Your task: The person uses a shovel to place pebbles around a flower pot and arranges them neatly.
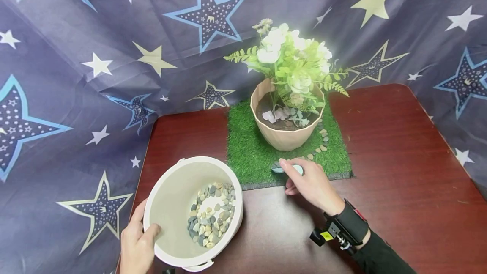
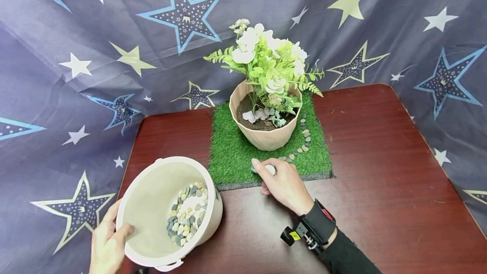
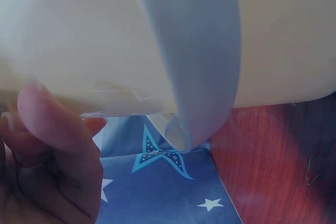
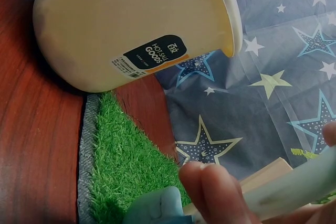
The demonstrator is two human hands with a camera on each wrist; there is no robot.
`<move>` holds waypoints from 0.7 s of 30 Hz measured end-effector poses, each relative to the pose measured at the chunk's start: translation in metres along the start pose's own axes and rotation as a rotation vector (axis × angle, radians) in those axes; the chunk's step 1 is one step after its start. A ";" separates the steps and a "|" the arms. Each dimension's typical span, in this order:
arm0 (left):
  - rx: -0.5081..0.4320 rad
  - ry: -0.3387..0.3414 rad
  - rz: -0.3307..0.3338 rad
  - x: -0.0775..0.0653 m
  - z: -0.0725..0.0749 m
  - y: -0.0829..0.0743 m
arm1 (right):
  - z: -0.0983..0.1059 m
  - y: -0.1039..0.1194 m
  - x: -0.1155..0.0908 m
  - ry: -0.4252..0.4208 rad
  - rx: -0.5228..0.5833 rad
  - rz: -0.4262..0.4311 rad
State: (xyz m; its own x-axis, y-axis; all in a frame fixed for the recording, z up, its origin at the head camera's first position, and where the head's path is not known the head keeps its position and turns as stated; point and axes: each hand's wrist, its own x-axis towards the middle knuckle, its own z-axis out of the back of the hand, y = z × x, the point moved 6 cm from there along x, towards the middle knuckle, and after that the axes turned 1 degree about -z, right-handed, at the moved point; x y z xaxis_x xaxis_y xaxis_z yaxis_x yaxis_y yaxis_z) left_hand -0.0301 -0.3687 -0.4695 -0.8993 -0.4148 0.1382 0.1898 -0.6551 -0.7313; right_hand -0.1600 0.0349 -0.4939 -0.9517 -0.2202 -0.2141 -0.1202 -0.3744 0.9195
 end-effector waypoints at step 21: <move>-0.028 -0.010 -0.005 0.000 -0.001 0.001 | -0.012 0.003 0.008 0.044 0.069 0.030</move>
State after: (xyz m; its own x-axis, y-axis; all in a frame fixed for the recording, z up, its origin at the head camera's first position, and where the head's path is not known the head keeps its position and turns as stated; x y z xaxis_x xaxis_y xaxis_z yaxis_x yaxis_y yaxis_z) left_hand -0.0305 -0.3683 -0.4710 -0.8963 -0.4179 0.1484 0.1739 -0.6391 -0.7492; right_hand -0.1646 0.0210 -0.4971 -0.9418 -0.2705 -0.1995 -0.1130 -0.3042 0.9459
